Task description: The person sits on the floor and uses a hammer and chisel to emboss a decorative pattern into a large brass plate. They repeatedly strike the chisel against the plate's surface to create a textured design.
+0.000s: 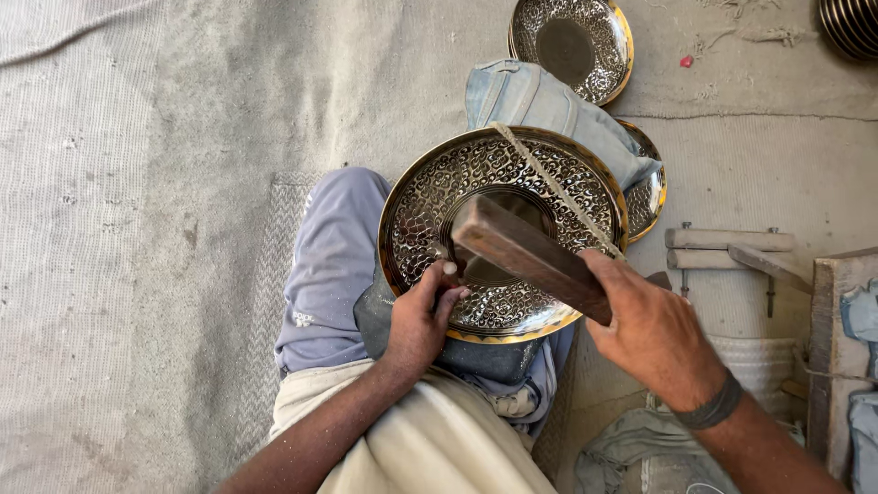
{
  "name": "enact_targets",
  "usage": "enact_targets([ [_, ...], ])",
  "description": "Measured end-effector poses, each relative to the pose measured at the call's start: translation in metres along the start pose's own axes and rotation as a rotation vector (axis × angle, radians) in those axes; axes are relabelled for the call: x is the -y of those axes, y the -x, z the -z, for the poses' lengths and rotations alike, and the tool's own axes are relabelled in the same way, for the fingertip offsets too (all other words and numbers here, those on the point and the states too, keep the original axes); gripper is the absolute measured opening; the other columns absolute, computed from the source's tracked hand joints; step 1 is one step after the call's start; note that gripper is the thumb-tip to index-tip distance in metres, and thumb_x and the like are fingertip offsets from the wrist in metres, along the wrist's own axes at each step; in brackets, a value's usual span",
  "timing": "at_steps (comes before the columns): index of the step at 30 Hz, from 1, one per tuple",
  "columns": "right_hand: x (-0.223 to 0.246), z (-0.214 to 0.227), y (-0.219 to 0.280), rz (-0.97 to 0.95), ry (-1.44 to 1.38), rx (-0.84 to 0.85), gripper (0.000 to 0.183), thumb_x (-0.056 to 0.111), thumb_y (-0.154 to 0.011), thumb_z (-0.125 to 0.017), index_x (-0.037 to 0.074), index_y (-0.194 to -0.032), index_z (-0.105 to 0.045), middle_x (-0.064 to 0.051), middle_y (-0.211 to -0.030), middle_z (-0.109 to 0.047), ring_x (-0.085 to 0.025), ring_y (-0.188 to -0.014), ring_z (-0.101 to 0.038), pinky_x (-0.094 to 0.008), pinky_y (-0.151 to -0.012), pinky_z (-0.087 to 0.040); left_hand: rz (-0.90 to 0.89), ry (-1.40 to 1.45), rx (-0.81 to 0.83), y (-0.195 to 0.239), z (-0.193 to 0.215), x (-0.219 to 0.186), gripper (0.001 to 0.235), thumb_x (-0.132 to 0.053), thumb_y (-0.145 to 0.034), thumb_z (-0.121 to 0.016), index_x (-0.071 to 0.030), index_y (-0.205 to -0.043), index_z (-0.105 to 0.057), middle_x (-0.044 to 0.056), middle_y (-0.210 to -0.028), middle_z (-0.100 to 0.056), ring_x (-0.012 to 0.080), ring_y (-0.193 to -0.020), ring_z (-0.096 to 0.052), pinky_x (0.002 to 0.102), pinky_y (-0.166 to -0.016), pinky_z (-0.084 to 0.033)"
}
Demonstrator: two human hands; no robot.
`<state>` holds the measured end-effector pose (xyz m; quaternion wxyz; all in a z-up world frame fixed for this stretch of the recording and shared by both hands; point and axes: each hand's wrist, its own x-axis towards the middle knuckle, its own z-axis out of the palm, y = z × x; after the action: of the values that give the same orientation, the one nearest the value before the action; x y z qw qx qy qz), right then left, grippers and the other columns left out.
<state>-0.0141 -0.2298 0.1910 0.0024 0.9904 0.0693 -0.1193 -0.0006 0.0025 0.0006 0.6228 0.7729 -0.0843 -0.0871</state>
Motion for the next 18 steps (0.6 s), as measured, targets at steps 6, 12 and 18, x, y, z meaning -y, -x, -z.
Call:
enact_targets([
  [6,0.001,0.002,0.001,-0.026,0.098,0.052,0.077,0.008,-0.073,-0.079,0.023,-0.143,-0.051,-0.007,-0.109,-0.069,-0.030,-0.091,-0.073,-0.045,-0.079,-0.061,-0.002,0.022,0.017,-0.001,0.001,-0.002,0.033,-0.011,-0.096,-0.070,-0.006,-0.125,-0.055,0.012,-0.097,-0.077,0.0251,-0.090,-0.077,0.036,-0.077,-0.061],
  [12,0.007,0.002,0.003,-0.013,0.128,0.019,0.070,0.006,-0.077,-0.076,0.021,-0.142,-0.053,-0.007,-0.107,-0.069,-0.029,-0.087,-0.073,-0.043,-0.077,-0.060,-0.001,0.007,0.014,0.000,0.001,0.000,0.035,-0.012,-0.095,-0.071,-0.006,-0.126,-0.056,0.013,-0.095,-0.075,0.0275,-0.089,-0.076,0.038,-0.075,-0.060],
  [18,0.010,0.006,0.009,-0.102,0.073,0.113,0.078,0.013,-0.074,-0.078,0.021,-0.148,-0.053,-0.008,-0.120,-0.069,-0.031,-0.096,-0.073,-0.044,-0.084,-0.059,0.002,-0.020,0.022,-0.001,0.001,0.002,0.028,-0.015,-0.098,-0.070,-0.008,-0.122,-0.057,0.014,-0.097,-0.076,0.0269,-0.088,-0.077,0.037,-0.074,-0.061],
])
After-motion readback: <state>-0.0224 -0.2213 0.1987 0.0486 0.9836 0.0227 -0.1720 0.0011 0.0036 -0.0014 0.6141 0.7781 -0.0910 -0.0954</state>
